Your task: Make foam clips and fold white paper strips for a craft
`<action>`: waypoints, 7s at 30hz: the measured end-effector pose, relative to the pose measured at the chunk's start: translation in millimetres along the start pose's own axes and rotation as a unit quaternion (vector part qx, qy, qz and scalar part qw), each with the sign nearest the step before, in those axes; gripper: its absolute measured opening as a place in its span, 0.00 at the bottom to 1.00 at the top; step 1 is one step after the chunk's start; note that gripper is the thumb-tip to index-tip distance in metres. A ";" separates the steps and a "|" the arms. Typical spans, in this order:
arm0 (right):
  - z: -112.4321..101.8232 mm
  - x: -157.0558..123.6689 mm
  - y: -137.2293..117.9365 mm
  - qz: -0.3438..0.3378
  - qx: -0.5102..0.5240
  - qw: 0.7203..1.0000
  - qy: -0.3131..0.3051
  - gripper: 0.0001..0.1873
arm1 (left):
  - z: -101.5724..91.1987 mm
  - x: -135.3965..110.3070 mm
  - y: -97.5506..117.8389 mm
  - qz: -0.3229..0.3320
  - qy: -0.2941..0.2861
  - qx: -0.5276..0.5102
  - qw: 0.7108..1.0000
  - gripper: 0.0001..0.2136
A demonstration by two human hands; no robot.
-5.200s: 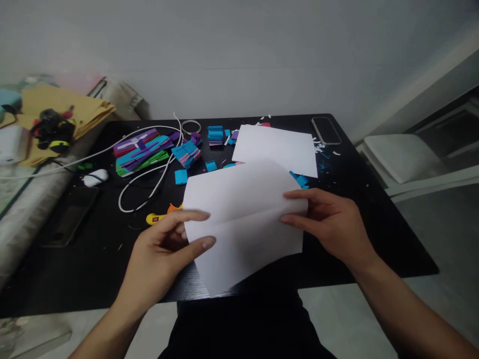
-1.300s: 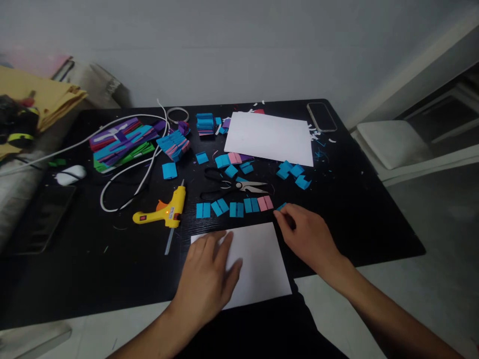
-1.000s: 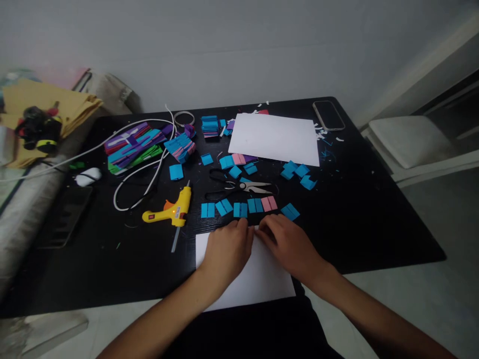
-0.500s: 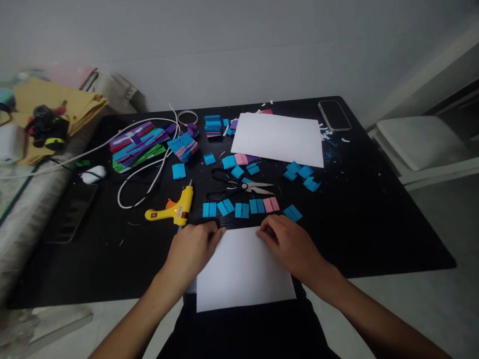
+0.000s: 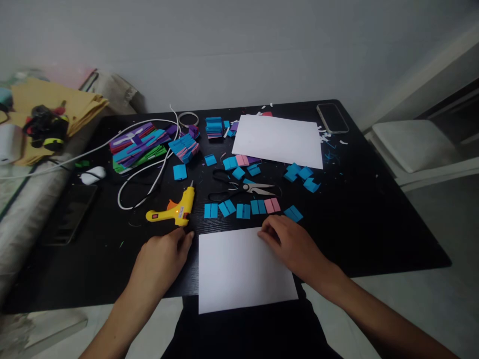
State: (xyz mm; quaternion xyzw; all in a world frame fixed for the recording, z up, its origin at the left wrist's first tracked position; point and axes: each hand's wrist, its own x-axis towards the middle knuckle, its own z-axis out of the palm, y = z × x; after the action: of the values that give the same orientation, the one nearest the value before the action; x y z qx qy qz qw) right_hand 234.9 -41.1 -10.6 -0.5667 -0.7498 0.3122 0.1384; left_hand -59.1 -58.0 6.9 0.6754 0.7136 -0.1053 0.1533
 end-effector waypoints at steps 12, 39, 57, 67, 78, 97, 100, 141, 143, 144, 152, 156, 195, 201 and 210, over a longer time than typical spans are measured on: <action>-25.7 -14.7 14.6 0.006 0.035 0.997 0.069 0.04 | 30.4 -3.4 43.7 0.251 0.167 -0.099 0.948 0.18; -71.6 18.0 -3.9 -0.029 0.249 0.967 -0.046 0.12 | -23.5 -21.6 31.1 0.376 -0.019 -0.525 0.763 0.19; -59.9 23.6 -32.7 -0.107 0.322 0.939 -0.062 0.09 | -22.0 1.0 64.5 0.361 0.078 -0.482 0.795 0.27; -85.8 18.4 -15.3 -0.132 0.137 0.981 0.036 0.07 | -40.3 14.5 46.1 0.248 0.127 -0.432 0.857 0.11; -3.7 -20.3 11.5 -0.209 -0.154 0.963 0.078 0.15 | 28.3 6.3 57.6 0.330 0.231 -0.081 0.911 0.12; 2.5 28.9 49.2 -0.263 -0.122 0.956 0.045 0.29 | 37.4 37.0 67.2 0.344 0.191 -0.053 0.918 0.26; -0.3 40.2 52.5 -0.270 -0.125 0.953 0.051 0.28 | 35.8 46.0 68.4 0.338 0.193 -0.050 0.920 0.26; 19.0 20.4 34.8 -0.275 -0.145 0.950 0.038 0.34 | 47.3 26.2 61.9 0.371 0.168 -0.048 0.912 0.31; 19.5 20.2 35.2 -0.276 -0.143 0.950 0.038 0.36 | 47.5 26.2 62.0 0.370 0.168 -0.056 0.912 0.32; 19.7 20.2 35.4 -0.276 -0.141 0.950 0.039 0.36 | 47.6 26.2 62.0 0.370 0.167 -0.056 0.912 0.32; 19.9 20.0 35.9 -0.282 -0.143 0.948 0.045 0.37 | 48.5 25.7 62.0 0.369 0.172 -0.047 0.912 0.31; 20.1 19.7 34.3 -0.272 -0.135 0.952 0.042 0.37 | 48.4 25.6 62.4 0.369 0.173 -0.056 0.912 0.31; 22.5 17.8 34.5 -0.274 -0.143 0.949 0.067 0.33 | 49.3 23.5 63.0 0.362 0.187 -0.017 0.913 0.29; 22.4 16.2 36.0 -0.267 -0.145 0.951 0.062 0.33 | 50.7 22.7 62.6 0.356 0.187 -0.015 0.915 0.30; 21.9 15.1 37.9 -0.262 -0.139 0.953 0.062 0.33 | 51.1 20.7 60.8 0.356 0.187 -0.023 0.915 0.31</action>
State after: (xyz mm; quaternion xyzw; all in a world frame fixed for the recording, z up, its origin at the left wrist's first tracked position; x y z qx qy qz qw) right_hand 246.7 -27.7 -53.3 -0.3825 -0.8977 0.1220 0.1815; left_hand 4.6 -53.0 -44.7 0.8881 0.4443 0.1012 0.0598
